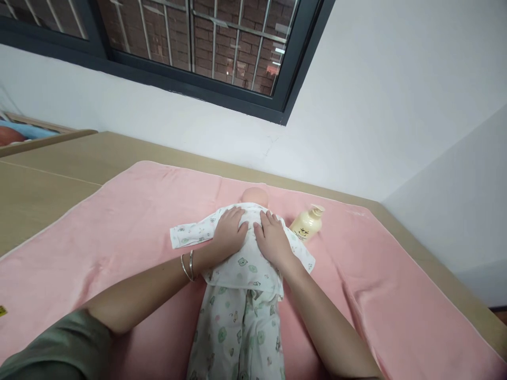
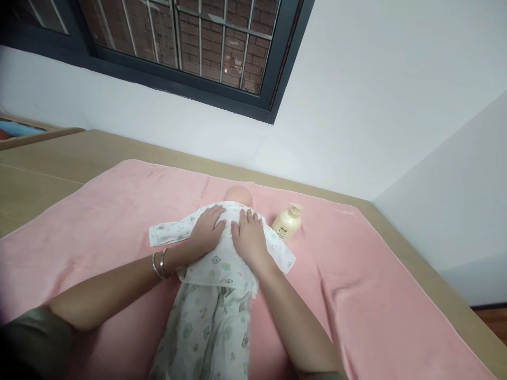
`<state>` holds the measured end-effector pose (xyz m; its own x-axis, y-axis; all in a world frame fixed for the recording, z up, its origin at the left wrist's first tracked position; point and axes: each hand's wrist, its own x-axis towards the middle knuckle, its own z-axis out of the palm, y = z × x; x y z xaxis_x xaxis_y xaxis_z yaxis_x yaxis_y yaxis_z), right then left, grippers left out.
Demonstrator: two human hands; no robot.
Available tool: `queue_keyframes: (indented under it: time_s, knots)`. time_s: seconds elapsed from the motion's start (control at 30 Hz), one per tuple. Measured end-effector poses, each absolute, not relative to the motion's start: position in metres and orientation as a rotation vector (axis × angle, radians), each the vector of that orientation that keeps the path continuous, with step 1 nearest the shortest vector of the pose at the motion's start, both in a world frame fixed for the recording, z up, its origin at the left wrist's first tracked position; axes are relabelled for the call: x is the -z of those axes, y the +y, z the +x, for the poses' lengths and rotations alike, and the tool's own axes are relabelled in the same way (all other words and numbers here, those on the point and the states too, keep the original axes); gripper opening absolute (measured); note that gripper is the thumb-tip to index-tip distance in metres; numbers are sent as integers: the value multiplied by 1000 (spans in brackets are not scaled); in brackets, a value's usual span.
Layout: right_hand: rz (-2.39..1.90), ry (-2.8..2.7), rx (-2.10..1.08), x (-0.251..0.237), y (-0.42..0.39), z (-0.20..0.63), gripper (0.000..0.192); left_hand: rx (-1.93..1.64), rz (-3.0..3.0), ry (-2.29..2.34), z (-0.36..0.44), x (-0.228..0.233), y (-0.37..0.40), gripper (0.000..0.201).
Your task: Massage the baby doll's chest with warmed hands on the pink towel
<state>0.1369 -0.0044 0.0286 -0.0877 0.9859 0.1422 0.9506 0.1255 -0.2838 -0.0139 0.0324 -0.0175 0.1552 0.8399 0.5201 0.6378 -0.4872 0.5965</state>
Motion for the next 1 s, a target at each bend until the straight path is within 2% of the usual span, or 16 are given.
queue_keyframes:
  time_s: [0.17,0.43,0.73,0.87,1.0]
  knots:
    - [-1883,-2148,-71,-32,-18,124,55,-1115,2296,1488,-13,14,38,45]
    - [-1810,-2117,-219,-32,5,148,54,-1039,2534,1419,-2,12,0,46]
    - [-1869,-2193,-83,-34,-22,115,53,-892,2577,1429,-20,3,37,42]
    - [-1821,-2123,-132,-34,-10,131,50,-850,2684,1602,-8,8,15,44]
    - [-1783,-2106,-135,-34,1,146,48,-825,2795,1565,-2,7,-5,46]
